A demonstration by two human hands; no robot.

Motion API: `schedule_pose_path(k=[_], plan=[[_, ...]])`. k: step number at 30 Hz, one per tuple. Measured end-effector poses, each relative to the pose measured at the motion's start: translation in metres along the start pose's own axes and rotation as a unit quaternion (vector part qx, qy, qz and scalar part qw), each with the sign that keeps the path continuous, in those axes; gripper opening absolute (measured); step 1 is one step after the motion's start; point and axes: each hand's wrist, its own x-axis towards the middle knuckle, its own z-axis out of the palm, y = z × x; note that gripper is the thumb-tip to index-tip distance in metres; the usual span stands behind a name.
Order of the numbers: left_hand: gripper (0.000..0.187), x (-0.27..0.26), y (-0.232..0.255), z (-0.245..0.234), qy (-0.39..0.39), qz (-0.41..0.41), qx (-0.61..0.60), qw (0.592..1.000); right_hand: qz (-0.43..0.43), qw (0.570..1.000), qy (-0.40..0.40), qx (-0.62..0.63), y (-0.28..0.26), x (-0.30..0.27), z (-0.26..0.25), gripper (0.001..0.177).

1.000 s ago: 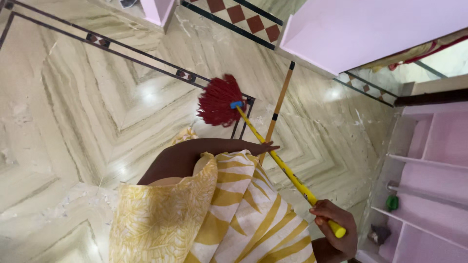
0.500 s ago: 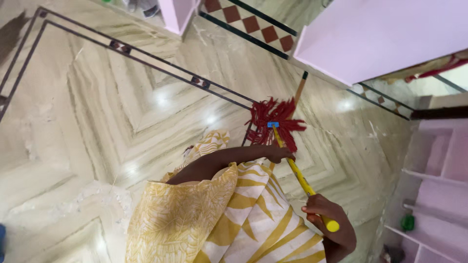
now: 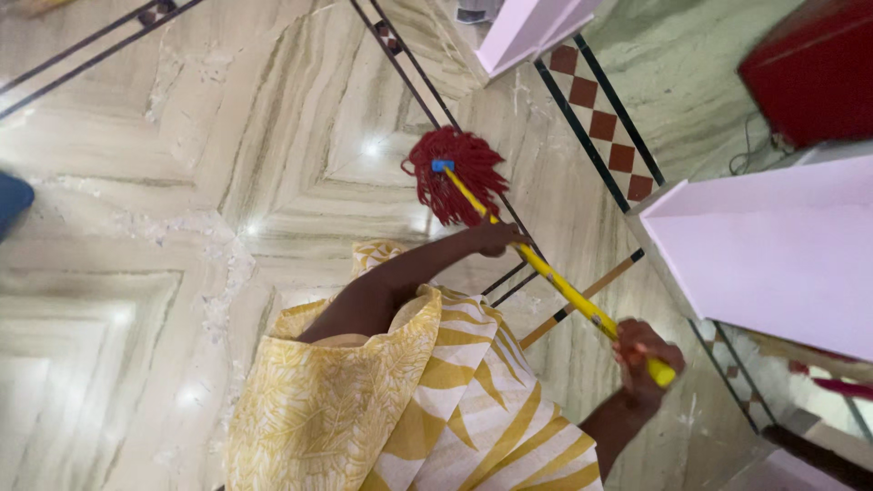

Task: The person mops the floor by hand using a mop with a red head and a yellow handle.

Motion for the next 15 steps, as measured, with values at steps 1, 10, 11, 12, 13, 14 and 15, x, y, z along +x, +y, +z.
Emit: schedule_pose_path(k=[1, 10, 11, 12, 13, 14, 15], plan=[[0.076, -0.013, -0.023, -0.007, 0.068, -0.023, 0.043, 0.997, 0.001, 0.999, 0.023, -0.034, 0.025, 0.015, 0.014, 0.018], [0.084, -0.069, -0.130, -0.063, 0.302, -0.147, -0.175, 0.926, 0.190, 0.959, -0.151, -0.147, 0.180, 0.081, 0.134, 0.012], [0.075, -0.066, -0.128, -0.064, 0.272, -0.156, -0.146, 0.938, 0.188, 0.960, -0.148, -0.147, 0.180, 0.078, 0.135, 0.012], [0.075, -0.065, -0.125, -0.063, 0.271, -0.155, -0.144, 0.939, 0.186, 0.958, -0.140, -0.166, 0.174, 0.073, 0.133, 0.013], [0.072, -0.064, -0.120, -0.059, 0.272, -0.101, -0.116, 0.950, 0.185, 0.956, -0.133, -0.185, 0.164, 0.069, 0.132, 0.015], [0.070, -0.062, -0.114, -0.057, 0.272, -0.046, -0.087, 0.957, 0.177, 0.952, -0.144, -0.202, 0.150, 0.068, 0.128, 0.015], [0.076, -0.058, -0.104, -0.050, 0.285, 0.026, -0.125, 0.950, 0.173, 0.948, -0.155, -0.219, 0.128, 0.065, 0.123, 0.016]])
